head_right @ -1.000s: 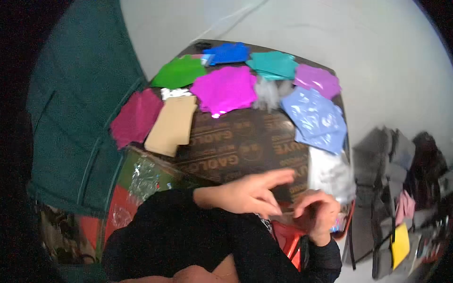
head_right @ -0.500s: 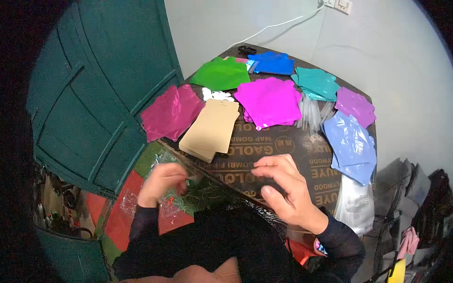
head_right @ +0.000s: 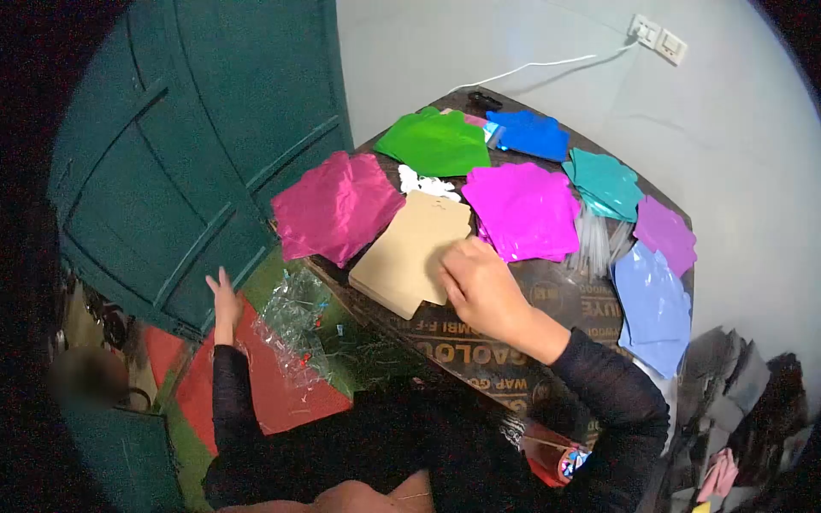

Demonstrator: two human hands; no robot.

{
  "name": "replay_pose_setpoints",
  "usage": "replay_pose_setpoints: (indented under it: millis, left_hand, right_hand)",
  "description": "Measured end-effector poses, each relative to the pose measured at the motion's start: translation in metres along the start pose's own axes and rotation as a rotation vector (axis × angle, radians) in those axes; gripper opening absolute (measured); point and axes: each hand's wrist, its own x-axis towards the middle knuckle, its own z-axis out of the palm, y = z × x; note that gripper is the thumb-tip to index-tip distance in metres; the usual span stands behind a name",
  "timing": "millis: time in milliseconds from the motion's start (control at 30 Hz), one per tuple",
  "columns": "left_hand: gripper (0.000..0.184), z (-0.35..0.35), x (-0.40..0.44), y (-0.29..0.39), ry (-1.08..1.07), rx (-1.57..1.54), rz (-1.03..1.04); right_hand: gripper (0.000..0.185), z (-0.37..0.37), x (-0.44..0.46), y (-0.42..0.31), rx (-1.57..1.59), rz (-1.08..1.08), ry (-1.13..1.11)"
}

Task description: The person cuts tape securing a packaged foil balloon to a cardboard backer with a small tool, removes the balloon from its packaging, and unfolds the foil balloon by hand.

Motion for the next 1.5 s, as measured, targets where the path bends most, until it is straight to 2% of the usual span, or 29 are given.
replay_pose_setpoints:
  millis: [100, 167, 200, 333, 400, 433, 500, 533, 667, 833, 1033, 1167, 1200, 1333, 1367, 1500]
  left_hand:
    - [0.053, -0.01, 0.005, 0.053, 0.086, 0.002, 0.027]
    - [0.047, -0.028, -0.001, 0.097, 0.236, 0.515, 0.217]
    - [0.047, -0.032, -0.002, 0.11, 0.234, 0.518, 0.217]
    - [0.034, -0.045, -0.002, 0.156, 0.223, 0.086, 0.569]
    - [0.028, -0.049, -0.003, 0.185, 0.086, -0.131, 0.63]
    - [0.028, -0.048, -0.001, 0.198, 0.089, -0.129, 0.636]
    - [0.03, -0.046, 0.006, 0.219, -0.007, -0.251, 0.787]
    - [0.03, -0.045, 0.011, 0.225, -0.004, -0.248, 0.794]
    - [0.029, -0.033, 0.03, 0.24, -0.388, -0.222, 0.693]
    - [0.027, -0.02, 0.042, 0.232, -0.339, -0.291, 0.73]
    - [0.027, -0.026, 0.039, 0.239, -0.368, -0.232, 0.635]
    - [0.028, -0.022, 0.038, 0.237, -0.338, -0.213, 0.63]
    - [0.028, -0.023, 0.038, 0.238, -0.339, -0.211, 0.631]
    - [0.028, -0.031, 0.033, 0.244, -0.393, -0.219, 0.564]
    - [0.028, -0.03, 0.034, 0.242, -0.391, -0.219, 0.562]
    - [0.031, -0.014, 0.04, 0.23, -0.4, -0.292, 0.587]
  right_hand:
    - [0.018, 0.02, 0.042, 0.005, -0.015, -0.133, 0.092]
    - [0.016, 0.038, 0.062, 0.017, -0.13, -0.304, 0.071]
    - [0.014, 0.042, 0.073, 0.017, -0.14, -0.368, 0.062]
    - [0.014, 0.08, 0.107, 0.034, -0.243, -0.564, -0.026]
    - [0.015, 0.098, 0.122, 0.033, -0.389, -0.56, -0.067]
    - [0.015, 0.106, 0.129, 0.031, -0.391, -0.559, -0.06]
    - [0.016, 0.117, 0.141, 0.026, -0.521, -0.603, -0.133]
    - [0.016, 0.123, 0.145, 0.027, -0.523, -0.601, -0.125]
    - [0.016, 0.144, 0.152, 0.032, -0.455, -0.546, -0.229]
    - [0.013, 0.155, 0.147, 0.036, -0.528, -0.674, -0.085]
    - [0.009, 0.156, 0.153, 0.039, -0.319, -0.538, -0.119]
    - [0.009, 0.187, 0.163, 0.068, 0.087, -0.513, -0.005]
    - [0.009, 0.182, 0.164, 0.065, 0.088, -0.512, -0.004]
    - [0.011, 0.154, 0.163, 0.055, 0.369, -0.156, -0.162]
    - [0.011, 0.152, 0.165, 0.056, 0.37, -0.158, -0.164]
    - [0.015, 0.145, 0.176, 0.062, 0.676, 0.127, -0.314]
